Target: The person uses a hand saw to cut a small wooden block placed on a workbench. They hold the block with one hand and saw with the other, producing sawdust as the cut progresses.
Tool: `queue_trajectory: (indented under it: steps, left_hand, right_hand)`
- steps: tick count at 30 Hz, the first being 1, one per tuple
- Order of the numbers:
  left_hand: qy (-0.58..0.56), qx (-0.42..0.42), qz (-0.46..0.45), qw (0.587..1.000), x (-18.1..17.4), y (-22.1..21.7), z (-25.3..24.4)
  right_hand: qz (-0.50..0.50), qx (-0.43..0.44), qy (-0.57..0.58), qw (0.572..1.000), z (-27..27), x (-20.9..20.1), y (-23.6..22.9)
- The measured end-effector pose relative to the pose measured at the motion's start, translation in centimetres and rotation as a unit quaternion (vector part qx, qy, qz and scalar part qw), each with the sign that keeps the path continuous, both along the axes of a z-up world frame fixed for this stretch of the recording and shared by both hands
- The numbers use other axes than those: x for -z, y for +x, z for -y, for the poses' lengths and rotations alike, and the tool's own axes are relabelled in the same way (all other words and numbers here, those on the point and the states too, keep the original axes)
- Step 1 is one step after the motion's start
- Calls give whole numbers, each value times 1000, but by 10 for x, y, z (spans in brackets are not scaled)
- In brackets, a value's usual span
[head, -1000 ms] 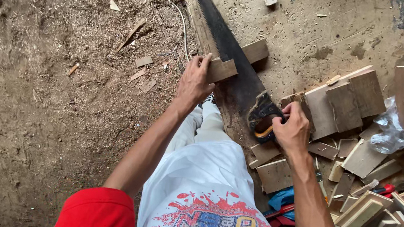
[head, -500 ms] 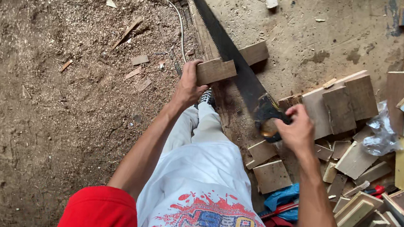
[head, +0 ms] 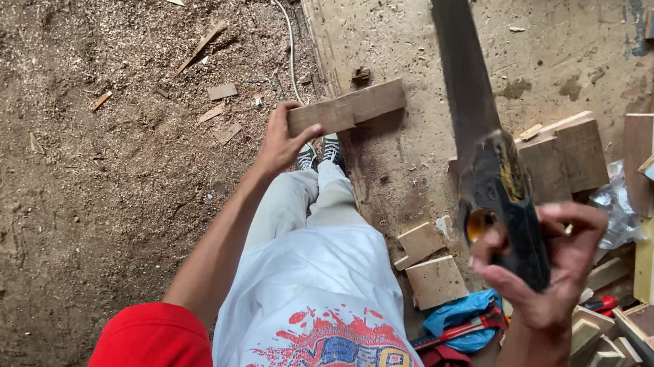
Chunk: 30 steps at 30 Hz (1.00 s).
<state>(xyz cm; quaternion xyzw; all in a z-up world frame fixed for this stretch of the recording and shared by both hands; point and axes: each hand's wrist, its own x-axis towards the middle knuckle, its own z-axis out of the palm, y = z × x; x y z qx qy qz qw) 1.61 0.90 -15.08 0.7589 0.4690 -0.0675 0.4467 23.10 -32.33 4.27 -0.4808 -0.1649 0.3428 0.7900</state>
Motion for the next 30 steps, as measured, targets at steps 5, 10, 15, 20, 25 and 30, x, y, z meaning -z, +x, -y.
queue_trajectory:
  steps: [5,10,15,20,25,30]
  left_hand:
    - [-82,-106,120,984,9,8,0]
    - [-127,-162,103,973,3,11,2]
    - [-67,-70,85,992,-5,12,3]
    - [-30,-25,-2,999,-19,18,8]
    - [252,183,-10,950,-34,23,8]
    - [256,288,-69,920,-37,22,-3]
  right_hand:
    - [87,9,-113,990,-15,2,-5]
    - [35,21,-106,994,-23,7,-21]
    - [25,3,-79,997,-27,8,-25]
    - [42,-3,-90,995,-28,14,-21]
    - [31,6,-74,997,-24,16,-19]
    - [37,5,-80,996,-24,16,-21]
